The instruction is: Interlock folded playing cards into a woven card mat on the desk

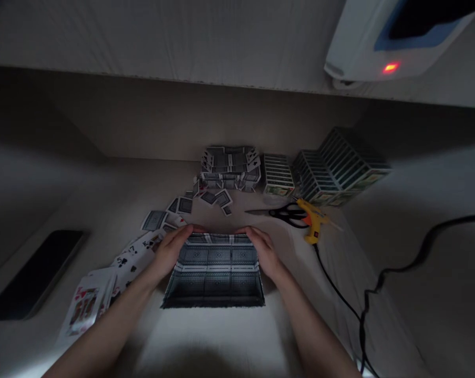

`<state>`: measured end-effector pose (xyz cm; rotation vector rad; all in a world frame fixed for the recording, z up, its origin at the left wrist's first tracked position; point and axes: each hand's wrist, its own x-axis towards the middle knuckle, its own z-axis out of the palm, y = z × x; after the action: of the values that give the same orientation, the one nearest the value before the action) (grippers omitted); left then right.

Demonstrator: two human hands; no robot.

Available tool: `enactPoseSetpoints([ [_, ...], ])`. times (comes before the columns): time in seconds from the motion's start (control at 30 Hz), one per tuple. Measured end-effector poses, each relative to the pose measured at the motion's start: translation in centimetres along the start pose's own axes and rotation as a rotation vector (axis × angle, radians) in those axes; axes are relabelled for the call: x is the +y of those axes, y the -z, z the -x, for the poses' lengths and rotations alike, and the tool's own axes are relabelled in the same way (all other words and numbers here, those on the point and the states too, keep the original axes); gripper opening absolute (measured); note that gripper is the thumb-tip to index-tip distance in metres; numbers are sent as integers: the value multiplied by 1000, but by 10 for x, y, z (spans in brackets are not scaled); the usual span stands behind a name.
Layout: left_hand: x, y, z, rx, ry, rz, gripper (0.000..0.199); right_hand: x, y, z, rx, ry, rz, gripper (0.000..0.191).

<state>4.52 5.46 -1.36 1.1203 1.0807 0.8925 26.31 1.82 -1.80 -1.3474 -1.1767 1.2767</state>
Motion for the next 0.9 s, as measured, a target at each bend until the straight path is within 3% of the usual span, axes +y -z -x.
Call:
enactPoseSetpoints([
  [0.27, -5, 4, -1, -35, 36, 48, 37, 4, -3, 0, 52, -49, -73, 36],
  [0.43, 2, 14, 5, -112, -146, 29, 32, 3, 3, 2, 74, 72, -76, 25],
  [0.6, 6, 17, 8, -209, -258, 44, 48, 0, 8, 4, -27, 99, -22, 25],
  [0.77, 4, 20, 5, -148, -231, 124, 40, 0, 10, 6, 109, 14, 45, 18],
  [0.9, -4, 17, 4, -169, -120, 110, 42, -1, 7, 6, 82, 11, -38, 20],
])
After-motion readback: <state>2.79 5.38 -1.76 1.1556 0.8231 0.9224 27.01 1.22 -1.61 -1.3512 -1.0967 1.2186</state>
